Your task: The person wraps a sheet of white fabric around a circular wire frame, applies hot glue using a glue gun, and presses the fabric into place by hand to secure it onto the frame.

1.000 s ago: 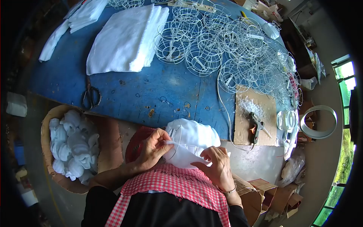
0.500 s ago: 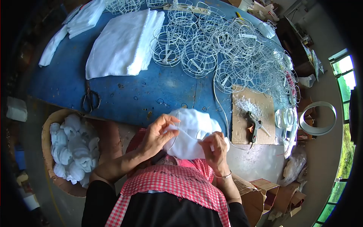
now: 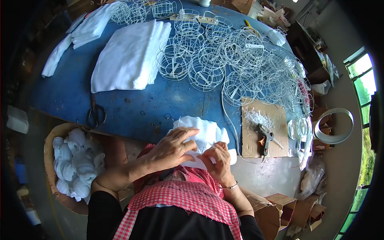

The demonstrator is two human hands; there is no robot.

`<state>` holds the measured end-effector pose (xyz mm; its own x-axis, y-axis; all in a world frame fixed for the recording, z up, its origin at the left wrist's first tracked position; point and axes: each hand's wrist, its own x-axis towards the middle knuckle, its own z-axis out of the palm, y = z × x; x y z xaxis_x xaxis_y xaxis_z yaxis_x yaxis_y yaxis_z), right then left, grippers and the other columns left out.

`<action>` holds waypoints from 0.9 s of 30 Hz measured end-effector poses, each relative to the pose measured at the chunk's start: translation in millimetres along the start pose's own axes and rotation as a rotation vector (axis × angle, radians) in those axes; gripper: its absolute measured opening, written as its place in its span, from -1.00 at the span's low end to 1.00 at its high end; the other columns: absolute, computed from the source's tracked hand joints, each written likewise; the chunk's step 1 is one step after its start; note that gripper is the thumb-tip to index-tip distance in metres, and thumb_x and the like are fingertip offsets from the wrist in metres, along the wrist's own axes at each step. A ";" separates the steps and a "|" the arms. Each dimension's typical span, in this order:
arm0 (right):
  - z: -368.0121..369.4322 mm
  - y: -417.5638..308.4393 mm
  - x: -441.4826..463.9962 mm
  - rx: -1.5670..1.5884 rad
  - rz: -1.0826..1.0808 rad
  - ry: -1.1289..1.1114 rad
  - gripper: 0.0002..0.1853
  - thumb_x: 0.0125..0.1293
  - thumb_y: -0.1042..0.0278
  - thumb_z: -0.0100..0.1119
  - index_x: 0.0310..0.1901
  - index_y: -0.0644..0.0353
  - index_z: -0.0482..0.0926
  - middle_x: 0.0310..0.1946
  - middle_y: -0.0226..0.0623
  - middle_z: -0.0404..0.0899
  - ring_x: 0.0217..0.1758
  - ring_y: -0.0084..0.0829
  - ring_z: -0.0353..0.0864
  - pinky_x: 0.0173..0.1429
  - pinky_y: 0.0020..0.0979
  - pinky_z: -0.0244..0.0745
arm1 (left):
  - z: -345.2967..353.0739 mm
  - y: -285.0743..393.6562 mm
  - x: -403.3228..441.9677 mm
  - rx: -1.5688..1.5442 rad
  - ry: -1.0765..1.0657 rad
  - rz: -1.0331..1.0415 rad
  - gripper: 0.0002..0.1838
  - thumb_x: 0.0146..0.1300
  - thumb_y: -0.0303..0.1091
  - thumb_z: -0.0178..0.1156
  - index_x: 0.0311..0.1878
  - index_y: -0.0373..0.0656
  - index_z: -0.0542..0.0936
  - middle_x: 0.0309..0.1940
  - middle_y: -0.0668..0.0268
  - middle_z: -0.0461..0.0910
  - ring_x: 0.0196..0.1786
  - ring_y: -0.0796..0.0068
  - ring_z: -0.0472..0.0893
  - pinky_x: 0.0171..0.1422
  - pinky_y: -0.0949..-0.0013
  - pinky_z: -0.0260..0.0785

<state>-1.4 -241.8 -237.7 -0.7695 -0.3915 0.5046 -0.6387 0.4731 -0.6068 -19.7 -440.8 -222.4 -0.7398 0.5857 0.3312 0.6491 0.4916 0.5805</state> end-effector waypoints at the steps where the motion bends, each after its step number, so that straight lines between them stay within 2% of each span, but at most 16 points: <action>1: -3.1 -2.8 -1.2 -0.014 0.032 -0.010 -0.70 -0.17 0.41 0.43 -0.42 0.16 0.46 -0.58 -0.39 0.45 -0.50 -0.34 0.41 -0.18 -0.33 0.25 | 2.2 0.6 -0.6 0.004 0.001 -0.012 -0.69 -0.20 -0.28 0.43 -0.42 -0.12 0.51 0.16 0.22 0.37 0.23 0.20 0.35 0.23 0.19 0.25; 3: -13.4 -14.0 -0.2 -0.039 0.096 -0.036 -0.66 -0.21 0.33 0.46 -0.41 0.17 0.48 -0.55 -0.38 0.46 -0.46 -0.33 0.42 -0.15 -0.31 0.26 | 5.5 2.4 -3.1 -0.009 0.068 -0.016 -0.71 -0.22 -0.35 0.43 -0.49 -0.14 0.48 0.14 0.22 0.39 0.19 0.21 0.39 0.20 0.19 0.28; 4: -19.0 -16.1 -1.2 -0.111 0.126 -0.094 -0.60 -0.25 0.20 0.47 -0.38 0.16 0.51 -0.53 -0.39 0.47 -0.41 -0.32 0.42 -0.12 -0.29 0.26 | 6.8 3.1 -4.5 -0.014 0.103 -0.020 -0.72 -0.23 -0.38 0.43 -0.52 -0.15 0.46 0.13 0.22 0.40 0.17 0.21 0.41 0.19 0.19 0.29; 7: -23.3 -17.7 -7.3 -0.228 0.201 -0.286 -0.63 -0.21 0.12 0.45 -0.42 0.13 0.52 -0.34 -0.28 0.52 -0.29 -0.28 0.47 0.00 -0.25 0.26 | 7.7 4.2 -8.4 -0.011 0.091 0.010 -0.74 -0.16 -0.43 0.38 -0.45 -0.19 0.46 0.10 0.17 0.40 0.16 0.21 0.41 0.22 0.16 0.27; 10: -25.4 -26.9 -1.3 -0.344 0.069 -0.126 -0.66 -0.21 0.19 0.47 -0.47 0.15 0.51 -0.02 -0.10 0.45 0.02 -0.12 0.47 0.16 -0.18 0.29 | 14.4 7.3 -12.2 0.071 0.131 0.068 -0.78 -0.14 -0.45 0.34 -0.48 -0.19 0.45 0.08 0.19 0.43 0.13 0.24 0.44 0.21 0.17 0.29; 13: -11.0 -4.1 -15.7 0.008 0.099 -0.104 -0.71 -0.20 0.31 0.46 -0.50 0.20 0.50 0.23 0.04 0.22 0.30 0.04 0.25 0.26 -0.13 0.29 | 14.2 8.9 -12.6 0.057 0.160 0.074 -0.80 -0.12 -0.45 0.31 -0.51 -0.19 0.43 0.06 0.21 0.45 0.12 0.29 0.46 0.18 0.18 0.30; 14: -11.7 -0.5 -13.7 0.117 0.094 -0.154 -0.74 -0.20 0.45 0.41 -0.49 0.25 0.47 0.22 0.10 0.25 0.34 0.06 0.20 0.22 -0.12 0.36 | 16.0 7.4 -13.8 0.054 0.177 0.085 -0.80 -0.11 -0.46 0.31 -0.52 -0.19 0.43 0.05 0.21 0.46 0.12 0.30 0.47 0.15 0.19 0.31; 17: -4.0 6.2 -17.5 0.101 0.008 -0.063 -0.75 -0.16 0.49 0.37 -0.50 0.28 0.44 0.14 0.13 0.35 0.25 0.06 0.33 0.16 -0.13 0.41 | 24.7 1.7 -19.7 0.043 0.250 0.104 -0.81 -0.10 -0.49 0.30 -0.50 -0.19 0.43 -0.01 0.21 0.52 0.04 0.30 0.52 0.05 0.22 0.35; 22: 8.2 8.5 -24.5 0.049 -0.014 0.072 -0.78 -0.11 0.56 0.31 -0.52 0.25 0.39 0.05 0.02 0.48 0.16 -0.09 0.47 0.16 -0.19 0.41 | 34.9 -3.9 -18.9 -0.017 0.397 0.137 -0.79 -0.04 -0.54 0.30 -0.38 -0.19 0.43 -0.19 0.20 0.62 -0.16 0.27 0.62 -0.14 0.27 0.41; 25: 12.2 6.6 -23.2 0.023 -0.011 0.136 -0.80 -0.09 0.60 0.27 -0.52 0.24 0.39 -0.04 -0.04 0.55 0.09 -0.17 0.54 0.13 -0.23 0.43 | 40.0 -0.4 -19.3 -0.050 0.469 0.108 -0.84 -0.02 -0.61 0.26 -0.45 -0.21 0.45 -0.22 0.23 0.62 -0.19 0.34 0.62 -0.14 0.34 0.38; 27: 11.7 4.4 -21.4 -0.010 -0.007 0.156 -0.82 -0.09 0.62 0.25 -0.53 0.24 0.40 -0.08 -0.07 0.58 0.05 -0.21 0.57 0.11 -0.26 0.45 | 40.4 -1.0 -18.9 -0.043 0.478 0.121 -0.85 -0.01 -0.61 0.25 -0.42 -0.22 0.47 -0.22 0.23 0.62 -0.19 0.37 0.62 -0.15 0.35 0.37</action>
<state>12.2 -240.6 -258.4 -0.7552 -0.2675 0.5985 -0.6431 0.4792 -0.5973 0.8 -426.4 -259.3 -0.6645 0.2710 0.6964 0.7349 0.4058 0.5433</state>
